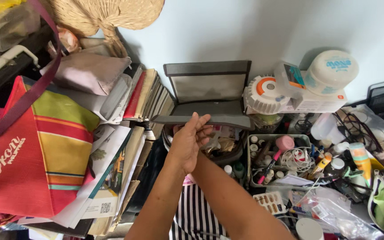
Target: The person organizes a cluttered collection of personal items on a striped surface. They pick up and place down various objects including bottles, a pill blister pack, a hairbrush, and a mesh organizer, moving them into different positions.
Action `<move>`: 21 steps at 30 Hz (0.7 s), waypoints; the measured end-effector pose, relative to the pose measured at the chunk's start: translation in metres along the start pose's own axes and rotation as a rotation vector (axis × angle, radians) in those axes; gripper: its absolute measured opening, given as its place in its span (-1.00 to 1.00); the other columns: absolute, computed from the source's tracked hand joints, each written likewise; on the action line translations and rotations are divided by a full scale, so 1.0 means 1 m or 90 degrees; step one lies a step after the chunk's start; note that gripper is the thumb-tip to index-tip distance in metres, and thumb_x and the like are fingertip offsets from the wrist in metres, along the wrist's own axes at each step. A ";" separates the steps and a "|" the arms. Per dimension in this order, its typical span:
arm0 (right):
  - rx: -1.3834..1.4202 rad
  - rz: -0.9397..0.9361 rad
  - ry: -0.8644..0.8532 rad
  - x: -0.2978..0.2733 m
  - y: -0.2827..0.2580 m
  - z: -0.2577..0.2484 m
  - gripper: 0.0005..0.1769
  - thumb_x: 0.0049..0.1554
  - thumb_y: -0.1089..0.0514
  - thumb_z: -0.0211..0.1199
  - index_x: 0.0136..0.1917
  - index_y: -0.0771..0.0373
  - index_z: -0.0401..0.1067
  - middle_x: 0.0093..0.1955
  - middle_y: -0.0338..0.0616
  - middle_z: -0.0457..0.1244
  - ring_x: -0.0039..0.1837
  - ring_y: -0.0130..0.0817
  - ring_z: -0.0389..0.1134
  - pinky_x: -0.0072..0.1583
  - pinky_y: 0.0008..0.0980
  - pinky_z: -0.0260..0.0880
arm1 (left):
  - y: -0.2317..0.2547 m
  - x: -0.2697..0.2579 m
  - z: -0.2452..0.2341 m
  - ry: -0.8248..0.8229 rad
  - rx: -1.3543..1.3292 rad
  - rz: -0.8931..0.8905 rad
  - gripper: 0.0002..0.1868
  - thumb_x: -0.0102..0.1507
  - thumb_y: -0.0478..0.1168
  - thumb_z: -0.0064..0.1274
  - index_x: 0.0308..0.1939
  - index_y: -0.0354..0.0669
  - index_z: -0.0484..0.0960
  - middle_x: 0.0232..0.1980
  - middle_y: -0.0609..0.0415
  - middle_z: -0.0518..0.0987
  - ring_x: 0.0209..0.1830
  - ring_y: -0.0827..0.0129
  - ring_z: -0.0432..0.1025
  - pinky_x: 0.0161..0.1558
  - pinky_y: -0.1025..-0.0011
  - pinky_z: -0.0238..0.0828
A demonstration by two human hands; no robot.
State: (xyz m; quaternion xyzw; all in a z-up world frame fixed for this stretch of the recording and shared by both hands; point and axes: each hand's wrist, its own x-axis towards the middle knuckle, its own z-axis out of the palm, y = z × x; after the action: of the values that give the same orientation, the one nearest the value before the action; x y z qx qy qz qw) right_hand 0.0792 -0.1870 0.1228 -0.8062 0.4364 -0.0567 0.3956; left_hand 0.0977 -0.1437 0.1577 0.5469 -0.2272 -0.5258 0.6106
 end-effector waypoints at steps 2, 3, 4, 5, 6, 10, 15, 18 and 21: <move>-0.011 0.001 -0.019 -0.007 -0.005 -0.006 -0.71 0.15 0.05 0.19 0.05 0.23 0.54 0.10 0.00 0.42 0.15 -0.06 0.44 0.17 -0.19 0.39 | -0.002 -0.002 -0.002 0.002 0.010 -0.012 -0.28 0.33 0.27 -0.15 0.28 -0.23 0.59 0.11 0.10 0.59 0.09 0.43 0.42 0.07 0.46 0.35; -0.015 -0.002 -0.024 -0.009 -0.006 -0.011 -0.71 0.16 0.05 0.18 0.05 0.23 0.54 0.11 0.00 0.42 0.15 -0.07 0.44 0.17 -0.19 0.39 | -0.003 -0.002 -0.003 -0.002 -0.001 -0.014 -0.29 0.33 0.26 -0.14 0.28 -0.24 0.59 0.12 0.10 0.59 0.09 0.42 0.43 0.07 0.46 0.35; -0.018 0.000 -0.035 -0.013 -0.005 -0.016 -0.71 0.17 0.05 0.16 0.05 0.23 0.53 0.11 0.00 0.42 0.16 -0.07 0.44 0.18 -0.20 0.40 | -0.005 -0.003 -0.006 -0.006 -0.013 -0.017 -0.30 0.33 0.24 -0.14 0.27 -0.25 0.59 0.13 0.09 0.60 0.09 0.42 0.43 0.06 0.46 0.34; -0.023 0.002 -0.042 -0.018 0.000 -0.022 -0.72 0.18 0.05 0.15 0.06 0.23 0.53 0.12 -0.01 0.42 0.17 -0.08 0.45 0.19 -0.21 0.40 | -0.008 -0.003 -0.008 -0.010 -0.025 -0.021 -0.31 0.33 0.23 -0.13 0.27 -0.26 0.59 0.15 0.09 0.60 0.09 0.41 0.44 0.05 0.46 0.34; -0.022 0.003 -0.052 -0.022 0.005 -0.025 -0.72 0.19 0.05 0.14 0.06 0.23 0.53 0.13 -0.01 0.42 0.17 -0.09 0.45 0.19 -0.22 0.40 | -0.012 -0.005 -0.010 -0.005 -0.030 -0.023 -0.32 0.34 0.22 -0.13 0.28 -0.25 0.59 0.13 0.09 0.59 0.08 0.41 0.43 0.06 0.45 0.36; -0.013 -0.058 -0.065 -0.045 0.060 -0.024 -0.71 0.24 0.05 0.08 0.06 0.22 0.53 0.15 -0.03 0.43 0.20 -0.12 0.45 0.22 -0.25 0.40 | -0.032 -0.013 -0.016 0.016 -0.059 -0.027 -0.37 0.35 0.17 -0.11 0.30 -0.22 0.56 0.09 0.17 0.58 0.07 0.42 0.43 0.08 0.43 0.40; 0.063 -0.251 0.138 -0.094 0.153 -0.023 -0.62 0.13 0.17 0.23 0.24 0.20 0.49 0.23 0.02 0.36 0.21 -0.01 0.38 0.20 -0.16 0.39 | -0.081 -0.027 -0.020 0.037 -0.110 -0.099 -0.37 0.34 0.11 0.01 0.33 -0.29 0.51 0.01 0.11 0.55 -0.01 0.35 0.43 0.02 0.36 0.42; 0.061 -0.151 0.191 -0.121 0.189 -0.040 -0.58 0.05 0.23 0.24 0.19 0.10 0.59 0.12 -0.09 0.42 0.16 -0.13 0.45 0.17 -0.26 0.44 | -0.106 -0.040 -0.011 -0.003 -0.112 -0.177 -0.38 0.32 0.06 0.05 0.36 -0.23 0.43 0.03 0.11 0.54 -0.02 0.33 0.43 0.01 0.33 0.40; 0.097 -0.003 0.320 -0.141 0.219 -0.076 -0.72 0.14 0.16 0.28 0.13 0.10 0.63 0.04 -0.09 0.44 0.04 -0.20 0.47 0.08 -0.27 0.43 | -0.116 -0.053 0.003 -0.077 0.017 -0.187 -0.39 0.30 -0.01 0.06 0.43 -0.02 0.43 0.06 0.23 0.53 0.02 0.44 0.39 0.06 0.40 0.36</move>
State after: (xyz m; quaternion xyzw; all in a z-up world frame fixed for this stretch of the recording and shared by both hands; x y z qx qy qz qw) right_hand -0.1849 -0.1930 0.0605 -0.7355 0.5136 -0.2889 0.3342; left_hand 0.0307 -0.0803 0.0690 0.5497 -0.1879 -0.6384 0.5049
